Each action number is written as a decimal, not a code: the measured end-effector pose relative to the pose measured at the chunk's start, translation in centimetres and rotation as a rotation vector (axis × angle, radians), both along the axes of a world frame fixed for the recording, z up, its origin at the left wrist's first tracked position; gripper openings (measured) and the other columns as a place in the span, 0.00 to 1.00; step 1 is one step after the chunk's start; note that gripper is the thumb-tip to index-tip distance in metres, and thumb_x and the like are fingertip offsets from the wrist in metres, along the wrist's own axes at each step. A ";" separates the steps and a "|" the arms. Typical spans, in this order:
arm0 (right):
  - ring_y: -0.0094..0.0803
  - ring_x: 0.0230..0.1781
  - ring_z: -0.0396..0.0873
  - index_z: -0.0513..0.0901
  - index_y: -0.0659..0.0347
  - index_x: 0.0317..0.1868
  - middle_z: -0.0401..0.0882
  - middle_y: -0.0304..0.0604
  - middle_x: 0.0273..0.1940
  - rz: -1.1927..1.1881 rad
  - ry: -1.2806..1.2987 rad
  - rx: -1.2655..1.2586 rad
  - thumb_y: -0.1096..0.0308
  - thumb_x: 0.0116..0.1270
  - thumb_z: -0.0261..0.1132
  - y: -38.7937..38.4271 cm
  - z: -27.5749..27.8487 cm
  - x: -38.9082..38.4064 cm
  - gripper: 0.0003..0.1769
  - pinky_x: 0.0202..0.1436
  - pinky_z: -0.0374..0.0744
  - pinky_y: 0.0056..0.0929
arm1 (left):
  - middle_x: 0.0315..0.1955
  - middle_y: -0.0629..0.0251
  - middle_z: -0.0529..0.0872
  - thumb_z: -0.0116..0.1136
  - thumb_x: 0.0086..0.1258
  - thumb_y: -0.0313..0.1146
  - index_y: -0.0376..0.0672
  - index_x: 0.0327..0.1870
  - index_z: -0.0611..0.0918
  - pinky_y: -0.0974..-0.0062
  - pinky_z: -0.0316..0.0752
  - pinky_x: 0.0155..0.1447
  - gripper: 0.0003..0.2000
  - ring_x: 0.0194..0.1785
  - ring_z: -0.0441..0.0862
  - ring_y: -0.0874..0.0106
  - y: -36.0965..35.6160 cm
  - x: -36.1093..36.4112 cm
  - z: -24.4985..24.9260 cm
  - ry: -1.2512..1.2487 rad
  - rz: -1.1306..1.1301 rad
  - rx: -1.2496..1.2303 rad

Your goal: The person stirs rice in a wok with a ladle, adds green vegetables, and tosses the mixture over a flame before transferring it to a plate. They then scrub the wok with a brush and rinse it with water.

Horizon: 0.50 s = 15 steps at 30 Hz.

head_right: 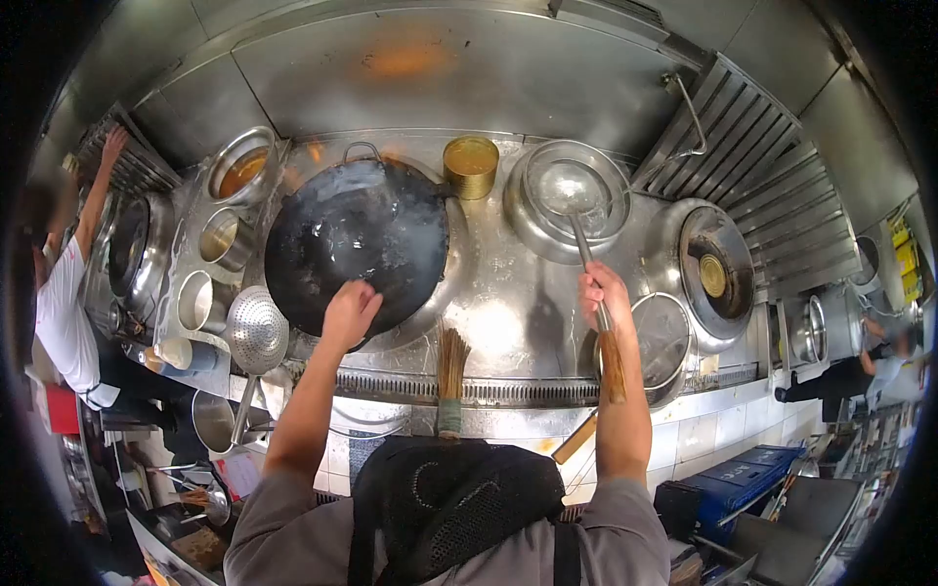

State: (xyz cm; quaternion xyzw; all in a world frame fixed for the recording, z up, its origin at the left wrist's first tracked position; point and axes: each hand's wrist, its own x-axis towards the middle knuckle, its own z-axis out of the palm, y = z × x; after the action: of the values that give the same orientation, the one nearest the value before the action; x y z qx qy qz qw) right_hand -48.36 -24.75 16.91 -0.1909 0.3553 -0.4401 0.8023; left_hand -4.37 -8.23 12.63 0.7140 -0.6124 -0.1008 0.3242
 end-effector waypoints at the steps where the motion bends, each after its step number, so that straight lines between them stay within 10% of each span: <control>1: 0.14 0.14 0.63 0.70 0.58 0.47 0.71 0.35 0.28 0.058 0.007 -0.020 0.70 0.75 0.56 1.3 1.7 0.6 0.04 0.11 0.62 0.16 | 0.31 0.54 0.81 0.64 0.65 0.36 0.40 0.31 0.78 0.59 0.76 0.43 0.10 0.37 0.81 0.53 -2.1 -0.9 0.1 0.024 -0.013 -0.044; 9: 0.15 0.13 0.62 0.70 0.64 0.59 0.71 0.37 0.27 0.317 0.419 -0.203 0.68 0.72 0.61 9.3 7.0 8.8 0.18 0.11 0.62 0.19 | 0.38 0.52 0.88 0.59 0.68 0.34 0.39 0.44 0.81 0.61 0.79 0.47 0.10 0.44 0.86 0.60 -13.9 -6.1 -0.1 0.717 0.089 0.382; 15: 0.24 0.16 0.71 0.66 0.64 0.73 0.79 0.42 0.28 0.335 0.792 -0.432 0.73 0.69 0.63 14.5 -0.2 13.6 0.32 0.16 0.70 0.26 | 0.45 0.47 0.85 0.55 0.67 0.29 0.41 0.47 0.80 0.58 0.77 0.55 0.10 0.50 0.83 0.49 -7.9 0.8 -2.7 0.196 -0.063 0.165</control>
State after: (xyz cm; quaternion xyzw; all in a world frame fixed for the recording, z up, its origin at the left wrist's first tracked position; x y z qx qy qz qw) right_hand -34.75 -10.28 16.70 -0.5608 0.4983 -0.2622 0.6070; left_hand -3.58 -16.13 9.92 0.7052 -0.5897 -0.2303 0.3193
